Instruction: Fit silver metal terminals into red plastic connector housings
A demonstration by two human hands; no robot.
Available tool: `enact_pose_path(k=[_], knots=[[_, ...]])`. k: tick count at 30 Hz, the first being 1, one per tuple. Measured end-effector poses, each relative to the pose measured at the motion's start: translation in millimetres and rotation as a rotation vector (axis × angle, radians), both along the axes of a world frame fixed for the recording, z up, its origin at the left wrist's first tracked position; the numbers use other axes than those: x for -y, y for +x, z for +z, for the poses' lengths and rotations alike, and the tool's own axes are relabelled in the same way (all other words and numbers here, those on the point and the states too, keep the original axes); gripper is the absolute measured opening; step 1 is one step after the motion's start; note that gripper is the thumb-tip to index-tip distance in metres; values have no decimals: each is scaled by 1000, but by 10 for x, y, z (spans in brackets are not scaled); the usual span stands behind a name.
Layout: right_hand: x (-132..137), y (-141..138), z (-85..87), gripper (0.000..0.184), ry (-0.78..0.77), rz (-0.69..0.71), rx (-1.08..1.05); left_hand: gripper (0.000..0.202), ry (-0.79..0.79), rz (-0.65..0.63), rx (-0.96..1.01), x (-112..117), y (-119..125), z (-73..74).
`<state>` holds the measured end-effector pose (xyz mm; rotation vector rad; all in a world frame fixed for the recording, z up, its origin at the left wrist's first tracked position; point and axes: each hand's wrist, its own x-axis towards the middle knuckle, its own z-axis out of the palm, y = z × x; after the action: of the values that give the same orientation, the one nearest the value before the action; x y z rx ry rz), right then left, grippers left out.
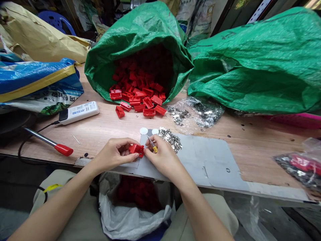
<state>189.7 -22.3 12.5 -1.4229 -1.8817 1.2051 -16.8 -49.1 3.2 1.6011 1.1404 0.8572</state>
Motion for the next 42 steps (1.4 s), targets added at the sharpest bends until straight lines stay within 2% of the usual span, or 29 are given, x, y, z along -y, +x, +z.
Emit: enact_pose_path(k=[6,11,16,19,22,24,28,35,42], knots=[[-11,-10,-6,16,-17,4,-20,29,5,-11,13,-5,2,-16],[8,-63,-42,19,-1,-50,-45,24,32,2,-15,2,6,7],[-23,101,5,28,-58,-17,-119,23,55,10,-50,11,14,1],[-19,246,75,33,-57,69,-50,20,175,-19,-137,18,29,-10],[19,320,132,25,-118,185,32,17,330,-57,-251,22,50,-17],[46,336,146,20,-165,206,14,17,377,-60,-296,21,60,-19],[68,344,141,17,-232,198,-17,17,376,-69,-293,13,59,-20],[71,271,136,26,-140,194,82,19,395,-58,-266,18,36,-68],[97,201,169,27,-165,247,38,19,408,-44,-276,15,44,-90]])
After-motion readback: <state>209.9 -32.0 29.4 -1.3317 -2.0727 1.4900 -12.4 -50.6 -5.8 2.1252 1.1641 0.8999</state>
